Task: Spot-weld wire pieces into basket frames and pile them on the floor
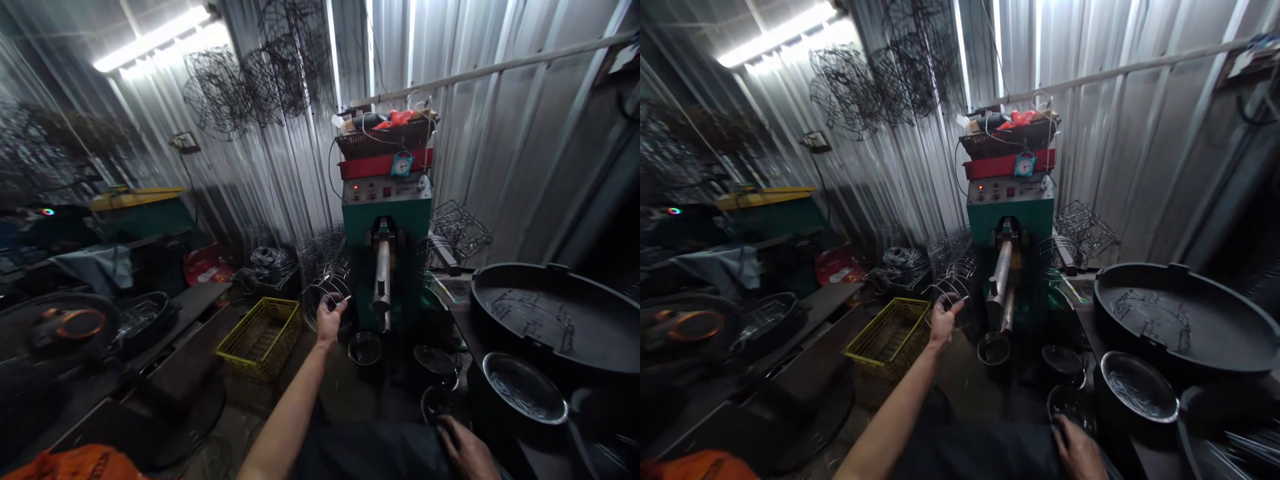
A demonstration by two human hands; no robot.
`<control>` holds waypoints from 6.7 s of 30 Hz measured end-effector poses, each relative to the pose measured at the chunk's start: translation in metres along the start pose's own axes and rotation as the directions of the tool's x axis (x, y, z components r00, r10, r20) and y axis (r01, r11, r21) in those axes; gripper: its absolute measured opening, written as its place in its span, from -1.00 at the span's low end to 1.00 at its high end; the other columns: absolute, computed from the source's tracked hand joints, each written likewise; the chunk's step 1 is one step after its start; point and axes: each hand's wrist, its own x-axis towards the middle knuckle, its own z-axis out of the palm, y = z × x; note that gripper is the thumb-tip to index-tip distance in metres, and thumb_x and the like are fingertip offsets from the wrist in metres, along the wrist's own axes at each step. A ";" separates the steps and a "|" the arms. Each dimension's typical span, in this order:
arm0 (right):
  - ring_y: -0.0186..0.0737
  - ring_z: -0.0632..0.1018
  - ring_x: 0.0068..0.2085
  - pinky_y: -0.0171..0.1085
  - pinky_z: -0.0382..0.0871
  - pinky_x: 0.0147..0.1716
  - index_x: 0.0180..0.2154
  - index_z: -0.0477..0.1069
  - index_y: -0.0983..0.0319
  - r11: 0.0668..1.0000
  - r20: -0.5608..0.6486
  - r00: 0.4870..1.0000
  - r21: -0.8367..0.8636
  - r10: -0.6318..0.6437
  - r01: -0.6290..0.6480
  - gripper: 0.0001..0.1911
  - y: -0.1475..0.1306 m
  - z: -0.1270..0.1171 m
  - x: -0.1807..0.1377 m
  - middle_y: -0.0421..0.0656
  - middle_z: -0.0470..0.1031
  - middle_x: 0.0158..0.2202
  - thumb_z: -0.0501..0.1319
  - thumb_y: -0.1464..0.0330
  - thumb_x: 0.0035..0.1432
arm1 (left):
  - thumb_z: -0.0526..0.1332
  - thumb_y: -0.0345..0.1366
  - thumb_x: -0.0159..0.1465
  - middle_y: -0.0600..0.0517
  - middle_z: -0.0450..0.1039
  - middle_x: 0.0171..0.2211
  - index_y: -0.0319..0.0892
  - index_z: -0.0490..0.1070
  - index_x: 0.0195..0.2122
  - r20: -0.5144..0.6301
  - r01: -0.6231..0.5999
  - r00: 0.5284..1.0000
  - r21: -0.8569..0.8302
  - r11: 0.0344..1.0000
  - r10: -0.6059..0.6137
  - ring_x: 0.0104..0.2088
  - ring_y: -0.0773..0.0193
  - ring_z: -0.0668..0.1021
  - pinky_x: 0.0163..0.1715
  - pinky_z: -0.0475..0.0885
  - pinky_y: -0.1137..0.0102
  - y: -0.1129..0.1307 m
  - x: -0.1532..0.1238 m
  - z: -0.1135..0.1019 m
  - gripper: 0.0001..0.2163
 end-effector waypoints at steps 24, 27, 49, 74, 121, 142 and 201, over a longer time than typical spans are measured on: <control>-0.33 0.37 -0.45 -0.36 0.24 -0.43 -0.34 0.44 0.28 0.420 0.177 0.965 0.874 0.192 -0.243 -0.62 -0.165 -0.028 -0.021 -0.22 0.38 -0.53 0.15 0.09 0.00 | 0.30 -0.16 -0.04 -0.01 0.42 -0.36 -0.19 0.35 -0.22 0.441 0.602 0.655 0.187 0.776 -0.614 -0.43 0.32 0.44 -0.45 0.33 0.47 -0.015 -0.249 -0.047 -0.63; -0.26 0.42 -0.33 -0.30 0.27 -0.28 -0.31 0.46 0.24 0.744 0.072 0.997 0.665 0.019 -0.062 -0.68 -0.148 -0.046 -0.025 -0.17 0.44 -0.41 0.08 0.15 0.10 | 0.31 -0.11 -0.07 0.08 0.38 -0.51 -0.17 0.31 -0.16 0.462 0.673 0.577 0.198 0.712 -0.674 -0.60 0.40 0.37 -0.63 0.25 0.52 -0.016 -0.252 -0.042 -0.54; 0.05 0.45 -0.15 -0.14 0.30 -0.24 -0.22 0.42 0.55 0.289 -0.418 0.357 -0.218 0.836 -0.932 -0.68 0.112 -0.268 -0.061 0.28 0.41 -0.21 -0.02 0.62 0.03 | 0.36 -0.05 -0.20 0.13 0.32 -0.59 -0.16 0.33 -0.24 0.276 0.707 0.610 0.234 0.667 -0.743 -0.60 0.41 0.38 -0.60 0.26 0.53 -0.023 -0.269 -0.026 -0.49; -0.30 0.43 -0.37 -0.38 0.30 -0.41 -0.33 0.40 0.24 0.766 -0.008 0.996 0.640 0.085 -0.061 -0.69 -0.135 -0.199 0.005 -0.19 0.42 -0.37 0.20 0.14 -0.03 | 0.03 0.16 0.05 0.04 0.39 -0.58 -0.28 0.29 -0.21 0.394 0.710 0.660 -0.048 0.703 -0.640 -0.75 0.51 0.23 -0.75 0.05 0.54 0.002 -0.167 -0.032 -0.45; -0.20 0.42 -0.26 -0.27 0.27 -0.23 -0.32 0.37 0.22 0.913 0.315 0.920 0.397 -0.232 0.094 -0.76 -0.126 -0.087 0.029 -0.15 0.42 -0.33 0.09 0.20 0.08 | 0.29 -0.35 -0.07 0.12 0.27 -0.52 -0.23 0.33 -0.27 0.472 0.464 0.706 0.255 0.848 -0.528 -0.48 0.41 0.36 -0.50 0.22 0.52 0.000 -0.194 -0.081 -0.69; -0.18 0.39 -0.34 -0.20 0.07 -0.30 -0.34 0.43 0.17 0.887 -0.290 0.855 -0.310 -0.431 0.342 -0.79 -0.083 -0.140 0.106 -0.13 0.41 -0.41 0.03 0.30 0.14 | 0.34 -0.29 -0.12 0.15 0.27 -0.54 -0.20 0.34 -0.26 0.501 0.517 0.705 0.121 0.847 -0.502 -0.53 0.46 0.33 -0.52 0.17 0.54 -0.028 -0.120 -0.056 -0.62; -0.19 0.36 -0.32 -0.21 0.17 -0.29 -0.34 0.39 0.20 0.897 -0.214 0.879 0.020 -0.427 0.441 -0.82 -0.097 -0.072 0.156 -0.14 0.38 -0.41 0.03 0.34 0.17 | 0.33 -0.37 -0.15 0.18 0.25 -0.59 -0.22 0.35 -0.34 0.543 0.590 0.656 0.064 0.805 -0.524 -0.61 0.53 0.29 -0.60 0.12 0.58 -0.051 -0.076 -0.002 -0.69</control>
